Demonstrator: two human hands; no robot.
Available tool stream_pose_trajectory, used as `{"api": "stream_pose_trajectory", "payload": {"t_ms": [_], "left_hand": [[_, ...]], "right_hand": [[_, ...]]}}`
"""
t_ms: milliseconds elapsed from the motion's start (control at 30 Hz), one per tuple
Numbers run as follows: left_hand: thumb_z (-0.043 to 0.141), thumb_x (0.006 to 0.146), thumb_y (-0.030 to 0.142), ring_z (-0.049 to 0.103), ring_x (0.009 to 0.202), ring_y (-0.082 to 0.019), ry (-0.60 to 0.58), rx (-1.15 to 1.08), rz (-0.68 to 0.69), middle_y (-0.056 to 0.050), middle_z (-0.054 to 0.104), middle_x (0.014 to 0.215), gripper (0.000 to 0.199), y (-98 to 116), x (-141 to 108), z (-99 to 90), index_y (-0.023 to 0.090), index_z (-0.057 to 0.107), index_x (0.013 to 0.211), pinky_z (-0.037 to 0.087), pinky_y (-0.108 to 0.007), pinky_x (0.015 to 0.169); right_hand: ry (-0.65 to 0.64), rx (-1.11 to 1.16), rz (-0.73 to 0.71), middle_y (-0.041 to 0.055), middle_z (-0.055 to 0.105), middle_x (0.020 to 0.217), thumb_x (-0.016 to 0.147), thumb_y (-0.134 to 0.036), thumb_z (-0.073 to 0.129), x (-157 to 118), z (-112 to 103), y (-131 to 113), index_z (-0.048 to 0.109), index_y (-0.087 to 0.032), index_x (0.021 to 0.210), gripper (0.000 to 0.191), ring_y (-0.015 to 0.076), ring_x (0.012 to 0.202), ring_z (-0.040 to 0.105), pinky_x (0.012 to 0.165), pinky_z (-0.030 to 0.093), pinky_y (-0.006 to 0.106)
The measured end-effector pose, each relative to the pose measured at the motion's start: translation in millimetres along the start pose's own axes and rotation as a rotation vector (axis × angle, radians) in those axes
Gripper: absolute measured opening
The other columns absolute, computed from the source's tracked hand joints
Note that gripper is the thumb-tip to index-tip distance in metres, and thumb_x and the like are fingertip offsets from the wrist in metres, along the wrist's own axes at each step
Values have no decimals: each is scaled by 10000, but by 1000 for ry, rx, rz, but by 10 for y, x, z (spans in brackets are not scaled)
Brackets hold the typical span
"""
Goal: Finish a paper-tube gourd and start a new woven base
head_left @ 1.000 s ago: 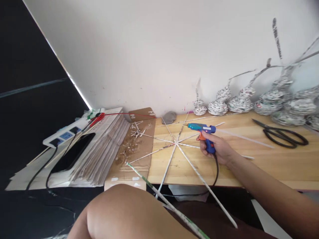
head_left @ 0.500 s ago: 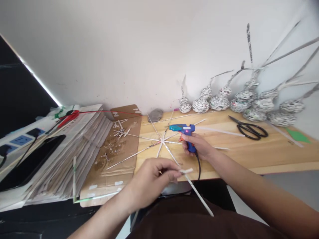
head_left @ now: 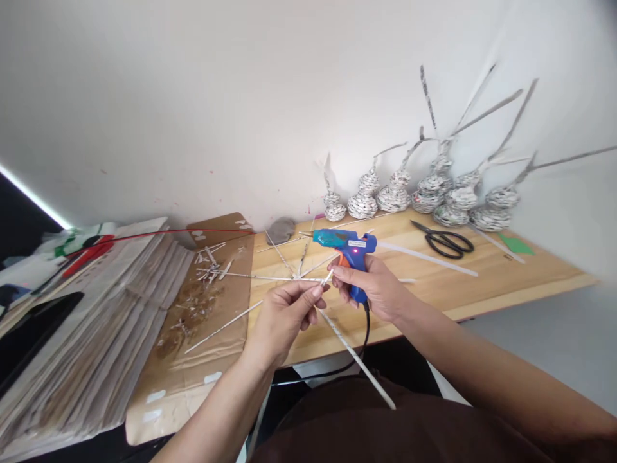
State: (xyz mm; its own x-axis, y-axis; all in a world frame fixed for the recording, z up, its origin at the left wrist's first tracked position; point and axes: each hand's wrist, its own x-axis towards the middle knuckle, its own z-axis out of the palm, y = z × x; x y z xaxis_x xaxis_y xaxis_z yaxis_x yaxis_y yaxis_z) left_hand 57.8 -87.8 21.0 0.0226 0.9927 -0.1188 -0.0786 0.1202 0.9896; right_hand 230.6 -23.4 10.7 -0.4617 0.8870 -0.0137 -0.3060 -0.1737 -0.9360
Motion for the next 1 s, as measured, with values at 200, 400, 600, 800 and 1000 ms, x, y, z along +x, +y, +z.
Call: {"api": "stream_pose_trajectory", "payload": {"t_ms": [200,400,600,800,1000], "left_hand": [[756,764,386,481,544,-54,19,88,38,-21,636,673,273,-70,45,23,147,754,895,338,-164,487],[754,757,408,490,482,-57,39,81,44,-13,644,685,276,-95,39,77,167,754,890,338,-176,435],[744,769,398,470,472,-44,28,65,26,-15,646,675,266,-79,3,106,142,729,841,324,-167,431],[764,750,394,471,490,-41,80,13,38,-6,636,663,269,-125,-20,85,137,713,812,322,-159,447],[766,747,405,471,514,-56,110,65,55,13,590,575,275,-172,-24,69,146,721,827,338,-157,471]], "right_hand": [[3,75,-3,-16,617,663,717,-374,785,-75,-16,-74,648,-165,788,260,100,479,571,349,360,182],[62,12,-25,-20,621,589,680,-357,821,-82,-13,-12,650,-166,783,276,101,452,557,358,368,183],[41,-35,-44,-25,609,580,727,-360,787,-109,-7,59,660,-160,800,247,89,456,542,416,419,199],[52,10,-14,-14,631,651,687,-327,825,-137,-5,117,686,-157,853,275,97,535,565,467,444,213],[49,90,60,20,657,709,656,-327,842,-152,38,186,706,-146,762,250,145,667,616,541,484,256]]}}
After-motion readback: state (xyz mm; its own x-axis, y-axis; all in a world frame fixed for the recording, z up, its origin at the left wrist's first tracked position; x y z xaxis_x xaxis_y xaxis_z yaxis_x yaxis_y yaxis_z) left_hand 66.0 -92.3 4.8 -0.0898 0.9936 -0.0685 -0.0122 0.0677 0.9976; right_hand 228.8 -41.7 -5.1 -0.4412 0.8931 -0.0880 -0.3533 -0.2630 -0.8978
